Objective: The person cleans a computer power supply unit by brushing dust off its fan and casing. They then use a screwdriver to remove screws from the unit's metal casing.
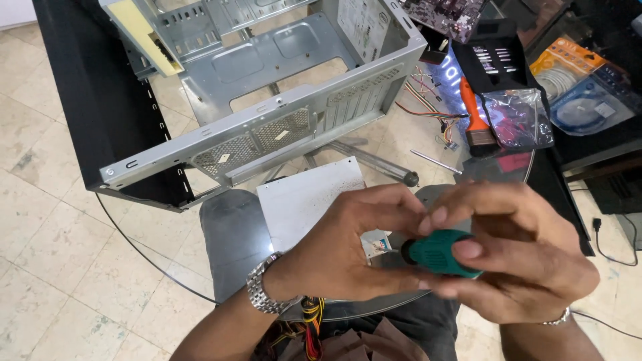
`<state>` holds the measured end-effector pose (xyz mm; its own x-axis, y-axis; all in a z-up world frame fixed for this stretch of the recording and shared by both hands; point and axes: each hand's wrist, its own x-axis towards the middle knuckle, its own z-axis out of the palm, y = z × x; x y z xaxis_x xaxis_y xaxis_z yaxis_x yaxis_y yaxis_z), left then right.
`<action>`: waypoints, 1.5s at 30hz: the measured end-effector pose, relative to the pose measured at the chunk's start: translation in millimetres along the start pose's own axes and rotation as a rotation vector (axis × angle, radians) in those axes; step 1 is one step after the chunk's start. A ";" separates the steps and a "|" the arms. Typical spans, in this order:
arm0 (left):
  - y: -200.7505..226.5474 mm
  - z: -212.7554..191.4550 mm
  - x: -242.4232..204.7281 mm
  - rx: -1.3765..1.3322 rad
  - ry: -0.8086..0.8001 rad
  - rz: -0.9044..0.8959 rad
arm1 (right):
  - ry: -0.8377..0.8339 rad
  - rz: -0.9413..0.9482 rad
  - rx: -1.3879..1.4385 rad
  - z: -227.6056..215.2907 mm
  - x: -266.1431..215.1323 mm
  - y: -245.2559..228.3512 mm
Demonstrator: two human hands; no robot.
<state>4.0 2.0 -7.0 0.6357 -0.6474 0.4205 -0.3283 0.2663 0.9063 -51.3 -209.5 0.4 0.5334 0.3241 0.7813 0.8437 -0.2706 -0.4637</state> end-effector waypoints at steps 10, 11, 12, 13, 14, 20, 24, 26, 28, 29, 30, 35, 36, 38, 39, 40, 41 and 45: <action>-4.6 -4.5 -0.6 0.033 -0.147 0.011 | 0.024 0.035 0.045 2.9 3.7 -9.1; -4.9 -6.3 -0.4 -0.005 -0.164 -0.014 | 0.014 0.059 0.102 3.4 2.5 -11.8; -5.0 -5.0 -0.1 -0.004 -0.166 -0.015 | 0.016 0.060 0.101 2.4 2.2 -7.4; -5.3 -3.5 0.2 0.063 -0.125 0.013 | 0.007 0.014 0.069 1.3 1.8 -2.9; -5.5 -1.6 0.4 0.130 -0.082 0.041 | -0.003 -0.030 0.038 -0.1 1.4 1.3; -2.9 -1.2 1.0 0.115 -0.061 0.059 | -0.002 -0.091 0.036 3.1 2.7 5.0; -4.6 3.4 0.3 0.183 -0.032 0.139 | 0.024 -0.072 -0.147 3.4 1.8 -4.7; -5.9 2.3 -0.3 0.210 -0.092 0.118 | 0.128 0.117 -0.071 8.8 0.1 -12.8; -0.5 -2.5 1.7 0.214 -0.112 0.131 | 0.103 0.119 -0.043 8.6 5.5 -16.1; 2.1 -5.0 3.0 0.219 -0.131 0.144 | 0.077 0.122 -0.014 8.5 8.2 -17.8; 0.2 -2.5 3.2 0.219 -0.133 0.144 | 0.078 0.121 -0.015 6.3 8.8 -12.0; -7.9 -0.8 1.2 0.296 -0.073 0.222 | 0.106 0.188 -0.156 11.1 12.6 -25.5; -7.3 -0.2 1.1 0.296 -0.075 0.223 | 0.107 0.188 -0.158 9.6 11.8 -19.0; -6.3 1.4 0.8 0.362 0.015 0.246 | 0.051 -0.021 -0.263 6.3 9.8 -5.8; -4.6 -1.6 1.6 0.360 0.014 0.246 | 0.051 -0.019 -0.264 6.4 10.9 -8.7; -2.8 -4.8 2.2 0.387 -0.029 0.255 | 0.055 0.011 -0.265 6.7 12.2 -11.1; -1.0 -8.0 2.9 0.413 -0.073 0.265 | 0.059 0.041 -0.265 6.9 13.5 -13.5; -15.3 -26.6 -9.2 0.601 -0.203 0.195 | 0.135 0.002 -0.241 -0.6 3.6 -3.7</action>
<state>21.8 22.9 -23.6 0.4001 -0.7654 0.5041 -0.7938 -0.0146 0.6080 -52.6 -208.0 5.1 0.5083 0.2041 0.8366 0.7952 -0.4843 -0.3650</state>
